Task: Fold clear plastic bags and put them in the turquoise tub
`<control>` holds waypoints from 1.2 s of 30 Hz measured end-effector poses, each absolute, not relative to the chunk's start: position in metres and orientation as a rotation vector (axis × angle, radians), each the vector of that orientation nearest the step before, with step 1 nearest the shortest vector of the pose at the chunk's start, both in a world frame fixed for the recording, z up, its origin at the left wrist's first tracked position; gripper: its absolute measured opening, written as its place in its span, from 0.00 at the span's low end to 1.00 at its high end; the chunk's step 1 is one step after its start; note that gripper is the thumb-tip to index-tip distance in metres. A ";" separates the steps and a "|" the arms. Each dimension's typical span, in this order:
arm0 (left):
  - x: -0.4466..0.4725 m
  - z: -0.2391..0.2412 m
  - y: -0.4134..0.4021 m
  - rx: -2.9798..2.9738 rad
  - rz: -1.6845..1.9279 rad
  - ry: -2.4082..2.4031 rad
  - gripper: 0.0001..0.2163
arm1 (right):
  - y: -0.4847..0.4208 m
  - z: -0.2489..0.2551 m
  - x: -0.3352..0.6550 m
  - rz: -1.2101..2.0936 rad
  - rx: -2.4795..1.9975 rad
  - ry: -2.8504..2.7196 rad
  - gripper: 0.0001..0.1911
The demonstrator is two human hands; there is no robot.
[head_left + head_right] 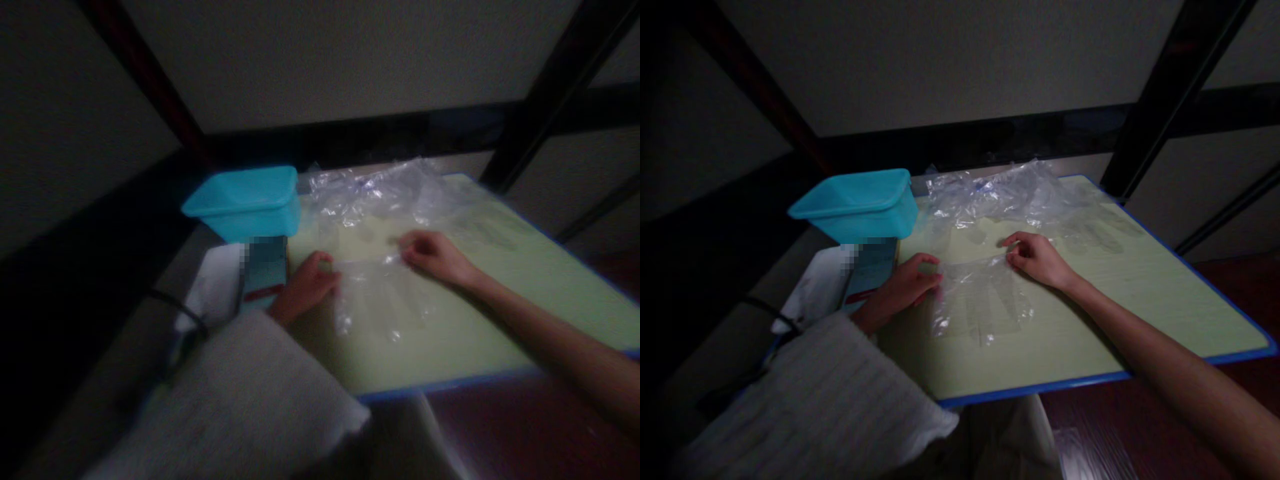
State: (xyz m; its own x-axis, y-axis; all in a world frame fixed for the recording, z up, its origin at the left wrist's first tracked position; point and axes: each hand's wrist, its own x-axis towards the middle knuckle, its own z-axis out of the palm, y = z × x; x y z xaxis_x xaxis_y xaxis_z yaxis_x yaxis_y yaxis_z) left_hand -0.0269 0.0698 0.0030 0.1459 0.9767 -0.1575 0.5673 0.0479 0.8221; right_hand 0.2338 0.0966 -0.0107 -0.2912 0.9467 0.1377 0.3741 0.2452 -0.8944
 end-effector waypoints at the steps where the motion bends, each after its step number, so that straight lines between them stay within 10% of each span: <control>1: -0.028 0.004 0.068 1.582 0.596 1.501 0.14 | 0.097 -0.011 0.234 1.012 -1.212 -1.802 0.13; 18: -0.046 0.014 0.044 1.642 0.241 1.370 0.52 | 0.097 -0.013 0.233 0.934 -1.252 -1.860 0.15; 26: -0.032 0.024 0.048 2.093 0.663 1.731 0.21 | 0.099 -0.014 0.235 0.839 -1.261 -1.925 0.13; 36: -0.020 0.002 0.051 2.501 0.351 1.833 0.21 | 0.102 -0.014 0.237 0.756 -1.256 -2.007 0.11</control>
